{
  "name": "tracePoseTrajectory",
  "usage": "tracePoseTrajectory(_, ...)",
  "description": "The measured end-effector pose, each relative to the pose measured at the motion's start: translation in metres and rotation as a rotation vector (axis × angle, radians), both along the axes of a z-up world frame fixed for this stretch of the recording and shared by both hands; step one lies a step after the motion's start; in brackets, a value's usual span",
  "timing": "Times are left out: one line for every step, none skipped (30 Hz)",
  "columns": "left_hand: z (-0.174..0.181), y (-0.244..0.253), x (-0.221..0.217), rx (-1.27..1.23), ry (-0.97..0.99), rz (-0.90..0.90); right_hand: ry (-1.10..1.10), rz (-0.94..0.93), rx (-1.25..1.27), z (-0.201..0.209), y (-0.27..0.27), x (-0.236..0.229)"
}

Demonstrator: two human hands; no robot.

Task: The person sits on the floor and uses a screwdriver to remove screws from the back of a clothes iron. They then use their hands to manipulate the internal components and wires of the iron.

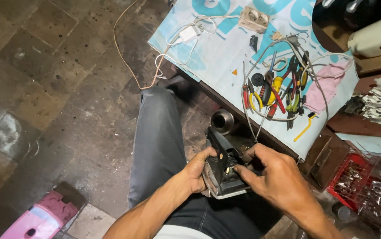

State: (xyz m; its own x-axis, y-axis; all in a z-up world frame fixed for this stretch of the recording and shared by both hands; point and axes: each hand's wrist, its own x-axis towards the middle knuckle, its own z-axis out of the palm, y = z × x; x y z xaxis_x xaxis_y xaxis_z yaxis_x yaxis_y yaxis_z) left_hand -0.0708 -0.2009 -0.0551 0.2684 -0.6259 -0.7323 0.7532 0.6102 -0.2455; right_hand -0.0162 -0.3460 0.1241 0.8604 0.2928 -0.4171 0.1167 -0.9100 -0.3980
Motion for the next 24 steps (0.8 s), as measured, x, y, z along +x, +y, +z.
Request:
tracePoseTrajectory(0.000, 0.000, 0.000, 0.001, -0.003, -0.002, -0.003, -0.002, 0.001, -0.002, 0.000, -0.001)
tracePoseTrajectory(0.001, 0.001, 0.000, 0.006, 0.001, -0.034, -0.016, -0.010, -0.018, -0.003, 0.000, -0.001)
tracePoseTrajectory(0.002, 0.001, -0.001, 0.011, 0.005, -0.066, -0.029, -0.017, -0.038, -0.004, 0.000, -0.002)
tracePoseTrajectory(0.003, 0.002, -0.001, 0.012, 0.006, -0.067, -0.029, -0.018, -0.036, -0.008, -0.002, -0.004)
tracePoseTrajectory(0.004, 0.002, -0.001, 0.017, 0.012, -0.083, -0.109, 0.041, -0.032, -0.012, -0.005, -0.005)
tracePoseTrajectory(0.005, 0.003, -0.001, 0.023, 0.019, -0.099, -0.188, 0.099, -0.028, -0.016, -0.007, -0.007)
tracePoseTrajectory(0.005, 0.003, -0.001, 0.024, 0.020, -0.101, -0.186, 0.097, -0.027, -0.014, -0.006, -0.008)
tracePoseTrajectory(0.006, 0.002, -0.001, 0.009, 0.022, -0.037, -0.252, 0.152, -0.040, -0.013, -0.005, -0.009)
tracePoseTrajectory(0.006, 0.002, -0.001, -0.005, 0.024, 0.027, -0.317, 0.208, -0.054, -0.012, -0.004, -0.010)
tracePoseTrajectory(0.005, 0.001, -0.001, -0.004, 0.024, 0.026, -0.317, 0.207, -0.054, -0.011, -0.003, -0.010)
tracePoseTrajectory(0.003, 0.001, -0.002, -0.004, 0.023, 0.042, -0.357, 0.223, -0.057, -0.010, -0.002, -0.011)
tracePoseTrajectory(0.002, 0.001, -0.002, -0.003, 0.023, 0.057, -0.395, 0.240, -0.059, -0.009, -0.001, -0.011)
tracePoseTrajectory(0.002, 0.001, -0.002, -0.002, 0.024, 0.057, -0.395, 0.239, -0.059, -0.009, -0.001, -0.012)
tracePoseTrajectory(0.003, 0.001, -0.002, 0.011, 0.030, 0.054, -0.430, 0.248, -0.060, -0.010, 0.000, -0.013)
tracePoseTrajectory(0.003, 0.001, -0.001, 0.025, 0.037, 0.052, -0.465, 0.257, -0.062, -0.010, 0.001, -0.013)
tracePoseTrajectory(0.003, 0.001, -0.002, 0.026, 0.037, 0.051, -0.465, 0.256, -0.061, -0.012, 0.001, -0.013)
tracePoseTrajectory(0.004, 0.001, -0.002, 0.032, 0.025, 0.068, -0.437, 0.219, -0.096, -0.013, 0.002, -0.014)
tracePoseTrajectory(0.005, 0.001, -0.002, 0.036, 0.013, 0.083, -0.409, 0.180, -0.131, -0.015, 0.002, -0.015)
tracePoseTrajectory(0.006, 0.001, -0.002, 0.037, 0.013, 0.081, -0.409, 0.178, -0.131, -0.014, 0.003, -0.014)
tracePoseTrajectory(0.007, 0.002, -0.002, 0.062, 0.017, 0.084, -0.365, 0.155, -0.179, -0.014, 0.004, -0.014)
tracePoseTrajectory(0.008, 0.002, -0.001, 0.088, 0.020, 0.086, -0.322, 0.132, -0.226, -0.013, 0.005, -0.014)
tracePoseTrajectory(0.008, 0.002, -0.001, 0.088, 0.020, 0.085, -0.321, 0.130, -0.226, -0.014, 0.003, -0.014)
tracePoseTrajectory(0.008, 0.001, -0.002, 0.075, 0.015, 0.092, -0.241, 0.086, -0.232, -0.014, 0.002, -0.014)
tracePoseTrajectory(0.008, 0.001, -0.002, 0.063, 0.010, 0.102, -0.160, 0.044, -0.236, -0.014, 0.001, -0.014)
